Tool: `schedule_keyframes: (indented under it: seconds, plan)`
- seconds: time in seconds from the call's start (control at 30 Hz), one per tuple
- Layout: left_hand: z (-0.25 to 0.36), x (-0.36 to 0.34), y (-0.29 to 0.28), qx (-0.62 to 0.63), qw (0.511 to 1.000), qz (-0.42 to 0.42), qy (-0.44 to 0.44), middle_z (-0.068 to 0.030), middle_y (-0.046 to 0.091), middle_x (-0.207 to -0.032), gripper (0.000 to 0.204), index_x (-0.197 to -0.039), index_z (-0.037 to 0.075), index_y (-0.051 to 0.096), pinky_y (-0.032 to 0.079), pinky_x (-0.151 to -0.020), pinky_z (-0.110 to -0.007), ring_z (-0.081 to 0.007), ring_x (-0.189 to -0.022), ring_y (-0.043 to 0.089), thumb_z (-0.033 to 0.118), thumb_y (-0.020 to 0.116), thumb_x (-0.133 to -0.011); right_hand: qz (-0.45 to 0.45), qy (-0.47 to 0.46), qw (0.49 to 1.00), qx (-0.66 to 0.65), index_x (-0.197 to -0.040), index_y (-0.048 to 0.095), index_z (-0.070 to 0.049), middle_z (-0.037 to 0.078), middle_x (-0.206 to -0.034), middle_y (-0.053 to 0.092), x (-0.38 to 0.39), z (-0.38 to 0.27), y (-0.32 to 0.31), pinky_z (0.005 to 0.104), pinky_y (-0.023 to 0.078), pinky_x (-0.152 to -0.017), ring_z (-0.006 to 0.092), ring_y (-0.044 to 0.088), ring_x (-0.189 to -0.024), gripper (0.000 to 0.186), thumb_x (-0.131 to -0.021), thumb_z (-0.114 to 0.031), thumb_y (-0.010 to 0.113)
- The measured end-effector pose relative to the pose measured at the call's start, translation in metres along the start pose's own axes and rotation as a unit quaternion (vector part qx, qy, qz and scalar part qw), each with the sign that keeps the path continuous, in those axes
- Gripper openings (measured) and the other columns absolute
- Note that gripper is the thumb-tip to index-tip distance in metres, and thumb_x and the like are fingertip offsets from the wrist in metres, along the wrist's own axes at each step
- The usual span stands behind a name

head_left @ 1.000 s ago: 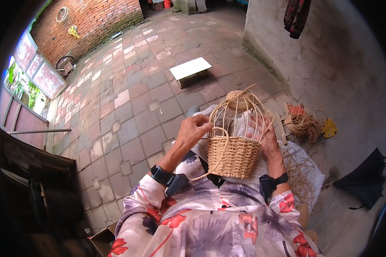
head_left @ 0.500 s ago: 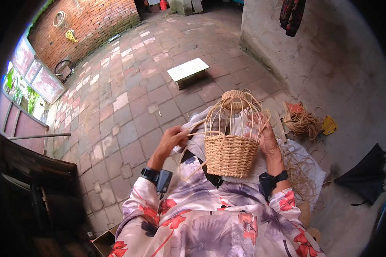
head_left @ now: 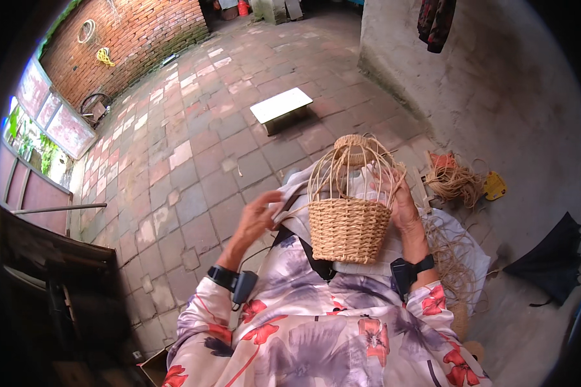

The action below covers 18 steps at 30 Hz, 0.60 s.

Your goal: The recorder is weaving a basket using long wicker-like strips.

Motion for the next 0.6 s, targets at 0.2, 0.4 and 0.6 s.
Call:
schedule_keyframes:
  seconds: [0.2, 0.4, 0.6]
  plan:
    - [-0.002, 0.009, 0.021, -0.024, 0.995, -0.089, -0.022, 0.0003, 0.061, -0.078, 0.033, -0.104, 0.001, 0.068, 0.045, -0.055, -0.025, -0.009, -0.063, 0.054, 0.032, 0.06, -0.096, 0.001, -0.004, 1.0, -0.009, -0.134, 0.045, -0.011, 0.011, -0.133, 0.055, 0.001, -0.004, 0.004, 0.0432, 0.054, -0.085, 0.0235, 0.058, -0.115, 0.069, -0.082, -0.049, 0.069]
    - [-0.097, 0.032, -0.024, 0.008, 0.988, -0.081, -0.133, 0.0002, 0.055, -0.069, 0.033, -0.094, 0.0, 0.07, 0.042, -0.053, -0.025, -0.0093, -0.056, 0.049, 0.031, 0.059, -0.095, 0.006, 0.005, 1.0, 0.003, -0.137, 0.043, -0.011, 0.011, -0.135, 0.053, 0.001, -0.004, 0.005, 0.0439, 0.054, -0.086, 0.0236, 0.057, -0.116, 0.073, -0.082, -0.051, 0.068]
    - [-0.106, 0.031, -0.02, 0.057, 0.987, -0.076, -0.131, 0.0008, 0.053, -0.063, 0.031, -0.097, 0.001, 0.07, 0.039, -0.051, -0.025, -0.0088, -0.055, 0.048, 0.03, 0.06, -0.094, 0.011, 0.007, 1.0, -0.003, -0.134, 0.045, -0.01, 0.01, -0.129, 0.053, 0.006, -0.014, 0.014, 0.0379, 0.056, -0.076, 0.0222, 0.056, -0.112, 0.066, -0.08, -0.04, 0.067]
Point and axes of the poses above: each hand's wrist, its own x-axis away from the middle knuckle, its own y-axis out of the palm, z = x × y, the point moved 9 cm from there along -x, towards the middle knuckle
